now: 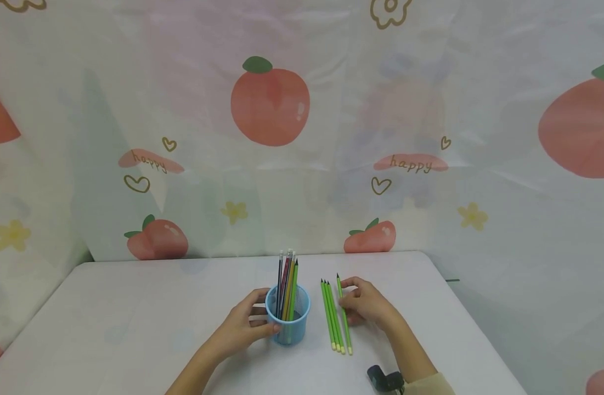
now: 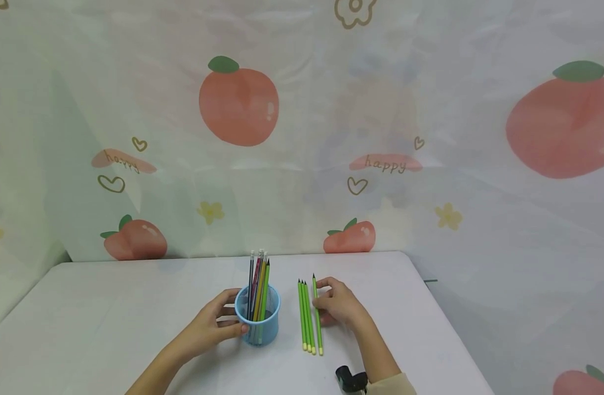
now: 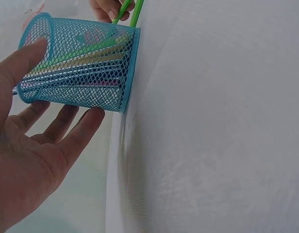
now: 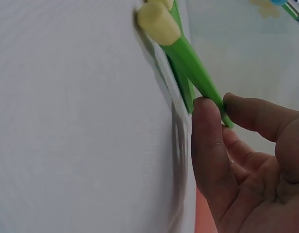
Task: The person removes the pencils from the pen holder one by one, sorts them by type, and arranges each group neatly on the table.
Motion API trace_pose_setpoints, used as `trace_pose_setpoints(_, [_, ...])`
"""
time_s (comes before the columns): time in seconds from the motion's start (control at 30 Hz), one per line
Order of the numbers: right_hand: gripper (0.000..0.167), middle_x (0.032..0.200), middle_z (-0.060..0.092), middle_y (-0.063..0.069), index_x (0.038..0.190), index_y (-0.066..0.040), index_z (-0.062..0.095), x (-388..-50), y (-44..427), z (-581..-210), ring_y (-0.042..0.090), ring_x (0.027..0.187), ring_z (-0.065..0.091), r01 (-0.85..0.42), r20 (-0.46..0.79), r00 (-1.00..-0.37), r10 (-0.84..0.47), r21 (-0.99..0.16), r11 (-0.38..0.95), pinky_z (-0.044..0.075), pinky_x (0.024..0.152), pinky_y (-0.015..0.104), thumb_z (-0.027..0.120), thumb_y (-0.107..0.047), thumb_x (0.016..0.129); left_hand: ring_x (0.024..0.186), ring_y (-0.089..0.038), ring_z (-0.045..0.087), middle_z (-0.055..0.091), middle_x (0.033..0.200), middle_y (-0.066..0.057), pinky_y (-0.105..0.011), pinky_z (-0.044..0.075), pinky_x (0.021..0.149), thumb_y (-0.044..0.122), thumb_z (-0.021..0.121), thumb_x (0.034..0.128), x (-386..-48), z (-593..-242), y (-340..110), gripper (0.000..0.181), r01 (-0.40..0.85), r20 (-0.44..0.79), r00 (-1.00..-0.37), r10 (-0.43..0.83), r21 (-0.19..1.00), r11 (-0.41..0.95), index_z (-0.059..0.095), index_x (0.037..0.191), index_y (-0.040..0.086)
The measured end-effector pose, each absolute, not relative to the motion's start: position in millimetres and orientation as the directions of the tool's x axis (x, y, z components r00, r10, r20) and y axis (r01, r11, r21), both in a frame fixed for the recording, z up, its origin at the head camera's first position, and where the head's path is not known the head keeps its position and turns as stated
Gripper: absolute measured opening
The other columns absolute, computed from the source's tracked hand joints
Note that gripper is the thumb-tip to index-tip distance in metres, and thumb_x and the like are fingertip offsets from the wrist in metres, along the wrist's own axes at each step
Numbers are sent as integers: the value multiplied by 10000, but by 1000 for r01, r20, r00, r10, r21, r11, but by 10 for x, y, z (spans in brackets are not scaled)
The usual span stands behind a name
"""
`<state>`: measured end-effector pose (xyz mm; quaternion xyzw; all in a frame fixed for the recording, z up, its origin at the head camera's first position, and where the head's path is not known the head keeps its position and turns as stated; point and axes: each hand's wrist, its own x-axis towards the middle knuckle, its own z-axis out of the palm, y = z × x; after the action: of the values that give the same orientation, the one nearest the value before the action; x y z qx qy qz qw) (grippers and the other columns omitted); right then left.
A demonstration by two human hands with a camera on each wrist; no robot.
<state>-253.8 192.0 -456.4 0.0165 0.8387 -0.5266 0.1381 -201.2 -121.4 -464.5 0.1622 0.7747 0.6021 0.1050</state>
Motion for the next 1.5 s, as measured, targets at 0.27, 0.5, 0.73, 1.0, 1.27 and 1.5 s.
trace_pose_setpoints(0.27, [452,891,623,126,1334,-36,530,-2539,1927,-4598,214,704,634,179,-270,-952,-146,-876,447,603,594,319,681,-65,908,1253,-389,564,508,1432,-194,-408,545,994,254,836,818,-2017,-4644,-1214,763,129,36,-927,374,965,228,430,1451,122])
trace_pose_setpoints(0.5, [451,945,619,137,1343,-39,549,-2533,1926,-4611,213,722,631,192,-284,-946,-153,-877,441,617,634,334,676,-50,910,1260,-377,562,500,1443,-185,-393,542,1002,255,832,821,-2008,-4637,-1218,760,125,35,-926,375,968,219,429,1452,127])
trace_pose_setpoints(0.73, [452,963,635,133,1346,-60,556,-2540,1924,-4625,212,713,648,187,-288,-944,-158,-866,463,619,647,327,682,-68,912,1254,-369,568,501,1443,-183,-405,545,998,254,832,821,-2009,-4641,-1216,760,118,27,-929,370,967,228,428,1453,133])
trace_pose_setpoints(1.0, [425,917,627,116,1331,-83,580,-2499,1921,-4556,227,714,626,152,-249,-959,-139,-860,488,617,645,341,686,-97,919,1252,-372,567,500,1444,-190,-421,541,1002,272,834,819,-2003,-4645,-1220,771,118,24,-928,372,965,233,424,1455,126])
trace_pose_setpoints(1.27, [405,971,635,106,1325,-69,585,-2484,1859,-4434,236,836,649,54,-163,-967,-197,-884,464,625,744,372,670,-129,934,1247,-376,572,508,1431,-190,-438,539,1004,259,828,826,-1995,-4639,-1224,758,128,34,-926,377,966,226,424,1454,131])
trace_pose_setpoints(1.5, [417,1149,638,177,1351,-94,585,-2439,1729,-4372,324,1019,629,-100,-52,-932,-360,-915,391,614,843,392,650,-264,976,1242,-376,574,513,1426,-188,-435,539,1005,258,826,828,-1997,-4641,-1217,751,139,46,-926,375,964,226,427,1450,125])
